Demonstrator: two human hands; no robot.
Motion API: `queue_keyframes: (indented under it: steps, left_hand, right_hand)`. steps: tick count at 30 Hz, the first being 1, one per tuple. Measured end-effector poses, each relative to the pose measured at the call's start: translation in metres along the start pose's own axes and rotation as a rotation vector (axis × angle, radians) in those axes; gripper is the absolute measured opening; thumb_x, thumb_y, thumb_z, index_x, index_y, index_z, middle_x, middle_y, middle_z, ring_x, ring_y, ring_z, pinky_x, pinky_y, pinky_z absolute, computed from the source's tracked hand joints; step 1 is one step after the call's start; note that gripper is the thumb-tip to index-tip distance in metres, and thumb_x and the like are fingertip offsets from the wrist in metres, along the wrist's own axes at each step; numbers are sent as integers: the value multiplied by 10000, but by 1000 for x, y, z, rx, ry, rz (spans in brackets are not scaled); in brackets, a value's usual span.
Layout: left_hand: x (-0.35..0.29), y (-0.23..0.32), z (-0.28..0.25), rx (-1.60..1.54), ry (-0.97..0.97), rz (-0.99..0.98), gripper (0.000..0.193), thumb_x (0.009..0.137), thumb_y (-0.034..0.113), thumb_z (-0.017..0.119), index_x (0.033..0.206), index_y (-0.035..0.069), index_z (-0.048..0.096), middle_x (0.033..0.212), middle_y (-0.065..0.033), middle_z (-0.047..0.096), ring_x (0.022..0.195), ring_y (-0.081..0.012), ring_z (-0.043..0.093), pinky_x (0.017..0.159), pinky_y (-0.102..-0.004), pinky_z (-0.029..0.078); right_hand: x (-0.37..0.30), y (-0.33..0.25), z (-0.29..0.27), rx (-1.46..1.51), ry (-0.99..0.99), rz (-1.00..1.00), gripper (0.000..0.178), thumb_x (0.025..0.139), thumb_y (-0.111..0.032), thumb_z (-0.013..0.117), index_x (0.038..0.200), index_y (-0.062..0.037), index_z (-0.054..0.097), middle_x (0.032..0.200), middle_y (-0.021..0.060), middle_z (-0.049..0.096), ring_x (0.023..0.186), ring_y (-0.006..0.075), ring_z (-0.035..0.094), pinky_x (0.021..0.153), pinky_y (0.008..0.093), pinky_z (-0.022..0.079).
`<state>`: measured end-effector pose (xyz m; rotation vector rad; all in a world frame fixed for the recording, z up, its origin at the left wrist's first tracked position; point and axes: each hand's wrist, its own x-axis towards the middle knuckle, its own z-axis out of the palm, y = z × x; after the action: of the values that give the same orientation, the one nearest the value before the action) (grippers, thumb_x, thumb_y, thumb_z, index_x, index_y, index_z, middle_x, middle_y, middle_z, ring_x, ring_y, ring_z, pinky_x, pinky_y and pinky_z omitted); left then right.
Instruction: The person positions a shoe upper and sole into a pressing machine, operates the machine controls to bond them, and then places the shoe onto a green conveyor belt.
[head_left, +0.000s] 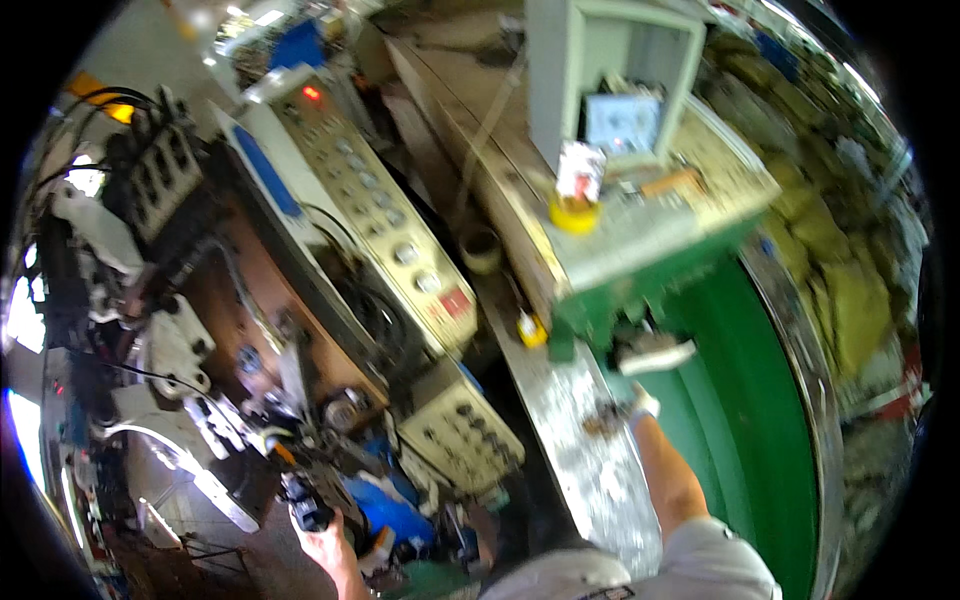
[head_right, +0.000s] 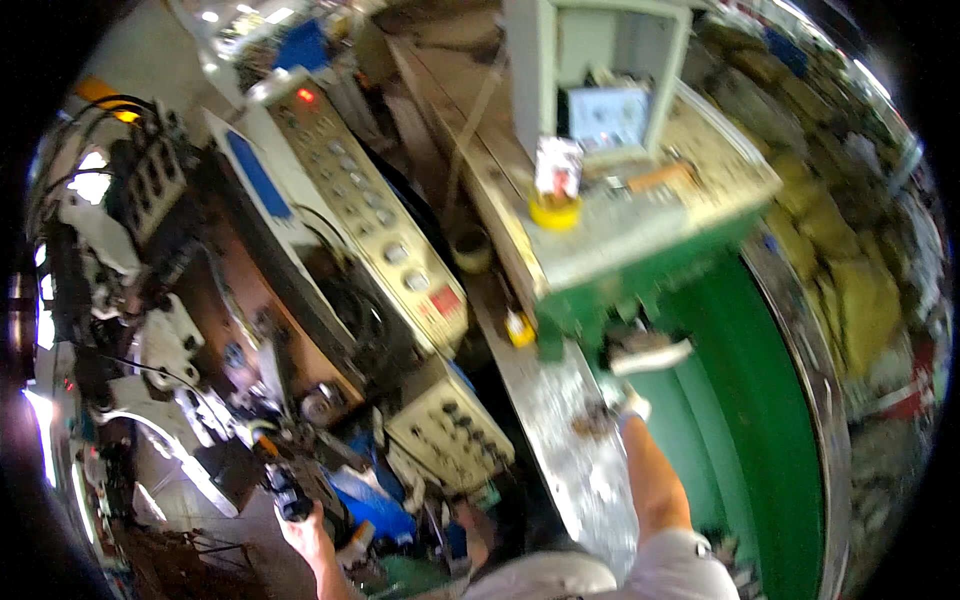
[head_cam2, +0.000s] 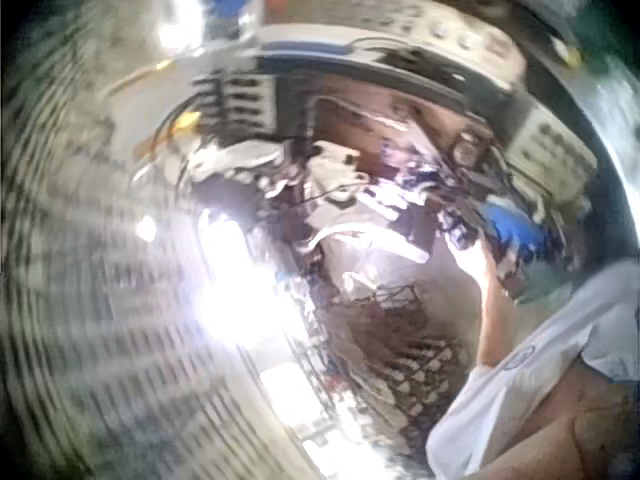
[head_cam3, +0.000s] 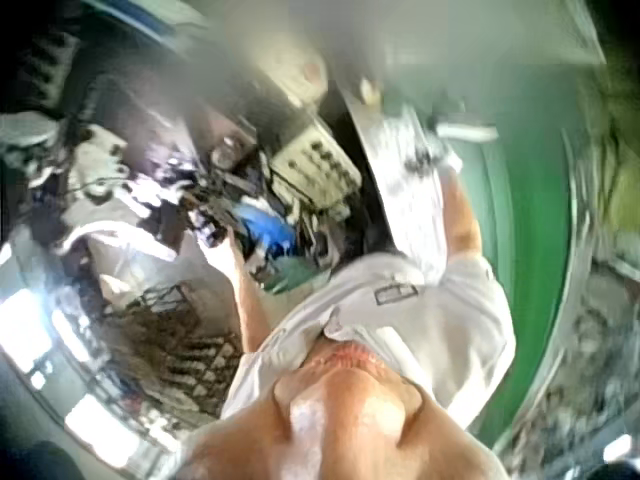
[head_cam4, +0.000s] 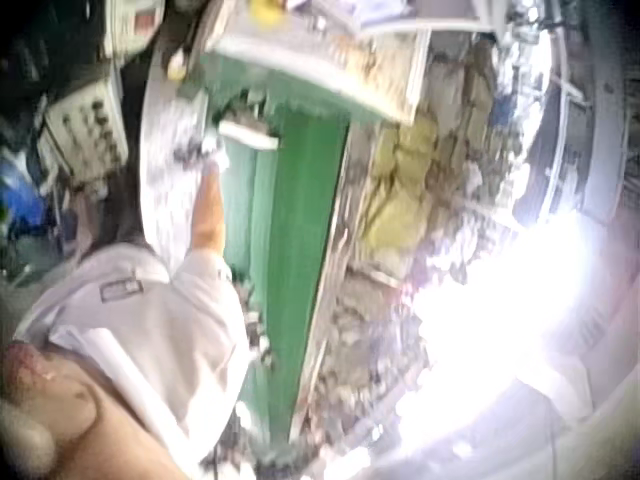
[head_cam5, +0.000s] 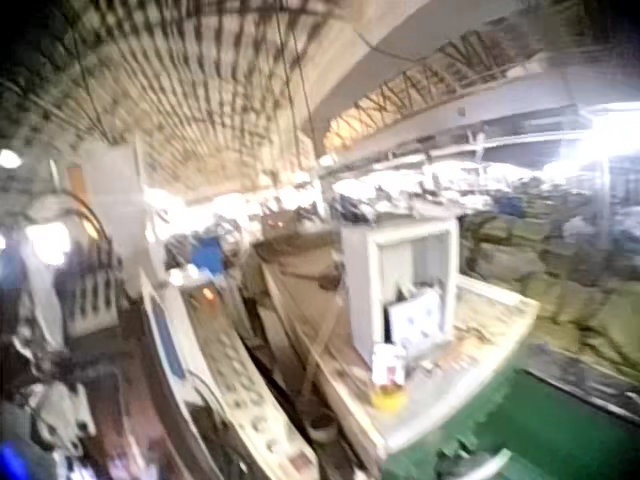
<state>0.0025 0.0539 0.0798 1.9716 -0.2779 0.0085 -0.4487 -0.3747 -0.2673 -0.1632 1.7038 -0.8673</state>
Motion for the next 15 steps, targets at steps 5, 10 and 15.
queue_keyframes:
  steps: [5, 10, 15]
  left_hand:
    - [6, 5, 17, 70, 16, 77, 406, 693, 25, 727, 1078, 20, 595, 917, -28, 609, 793, -170, 571, 744, -319, 487]
    - [-23, 17, -23, 207, 166, -95, 468, 700, -6, 835, 1126, 68, 658, 947, -21, 672, 831, -157, 617, 766, -315, 534]
    - [-9, 30, 15, 117, 65, 118, 403, 724, 20, 824, 1093, 62, 665, 969, -35, 684, 872, -166, 628, 830, -312, 529]
  right_hand:
    - [90, -59, 49, 380, 10, -387, 801, 739, -289, 897, 1363, 46, 524, 1166, 123, 678, 973, 295, 633, 947, 408, 504]
    - [12, -65, 97, -41, 342, -305, 967, 662, -249, 939, 1429, -14, 398, 1253, 122, 649, 1052, 334, 649, 937, 404, 546]
    - [70, -56, 33, 526, -153, -131, 287, 836, -108, 791, 1092, -66, 667, 961, 100, 685, 748, 304, 661, 652, 499, 603]
